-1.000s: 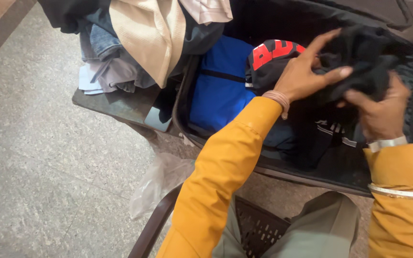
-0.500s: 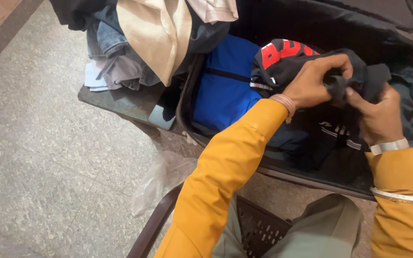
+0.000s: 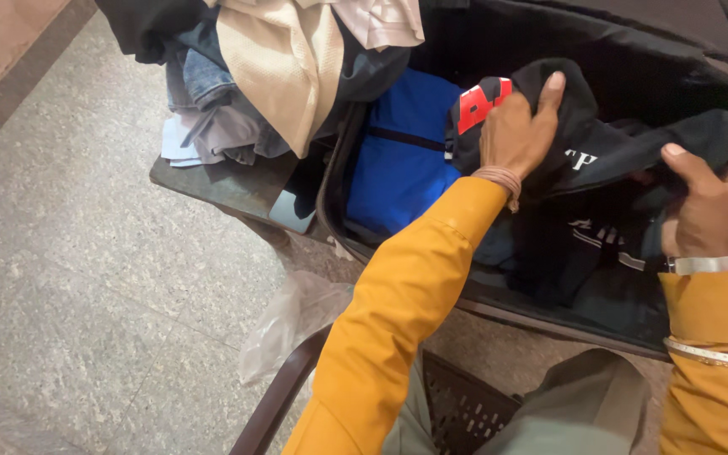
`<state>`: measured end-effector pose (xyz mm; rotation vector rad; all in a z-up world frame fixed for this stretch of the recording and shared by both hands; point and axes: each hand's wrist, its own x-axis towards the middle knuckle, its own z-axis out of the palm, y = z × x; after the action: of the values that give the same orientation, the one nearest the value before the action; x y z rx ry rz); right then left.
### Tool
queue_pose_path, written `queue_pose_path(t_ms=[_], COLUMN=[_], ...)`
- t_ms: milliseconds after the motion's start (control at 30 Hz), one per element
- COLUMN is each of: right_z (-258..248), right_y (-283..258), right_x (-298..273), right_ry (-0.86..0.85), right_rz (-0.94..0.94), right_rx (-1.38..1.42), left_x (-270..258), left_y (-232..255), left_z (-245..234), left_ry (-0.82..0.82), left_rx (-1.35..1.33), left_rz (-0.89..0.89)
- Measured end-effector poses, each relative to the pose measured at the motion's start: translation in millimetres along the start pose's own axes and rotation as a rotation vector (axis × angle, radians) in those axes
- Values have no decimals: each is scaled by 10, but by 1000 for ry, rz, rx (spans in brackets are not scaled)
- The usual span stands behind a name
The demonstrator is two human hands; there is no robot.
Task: The person arranges and folds several items of clothing, such as a white shirt and a black jersey, into a suitcase by hand.
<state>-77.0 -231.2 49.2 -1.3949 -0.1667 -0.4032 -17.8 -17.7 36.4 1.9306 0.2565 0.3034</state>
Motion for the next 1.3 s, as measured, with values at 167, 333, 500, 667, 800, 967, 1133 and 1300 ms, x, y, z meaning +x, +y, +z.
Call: queue_pose_path(t_ms=[167, 333, 500, 667, 800, 967, 1133, 1300], right_z=[-144, 88, 66, 130, 120, -172, -446, -148], right_y=[250, 111, 88, -8, 57, 374, 710, 130], right_x=[12, -18, -77, -100, -96, 65, 218, 15], right_ry=[-229, -126, -90, -7, -105, 16, -326, -363], right_rz=[48, -2, -196, -24, -132, 13, 171, 112], right_rx=[-75, -230, -303, -197, -132, -91, -620, -213], left_x=[-39, -60, -44, -173, -245, -45, 1, -89], left_y=[-190, -317, -211, -16, 10, -35, -165, -78], left_z=[231, 377, 159, -42, 6, 143, 233, 57], left_ry=[-122, -88, -180, -223, -221, -250, -210, -366], left_rx=[-284, -248, -101, 106, 298, 140, -550, -473], left_rz=[314, 947, 378, 213, 228, 91, 685, 643])
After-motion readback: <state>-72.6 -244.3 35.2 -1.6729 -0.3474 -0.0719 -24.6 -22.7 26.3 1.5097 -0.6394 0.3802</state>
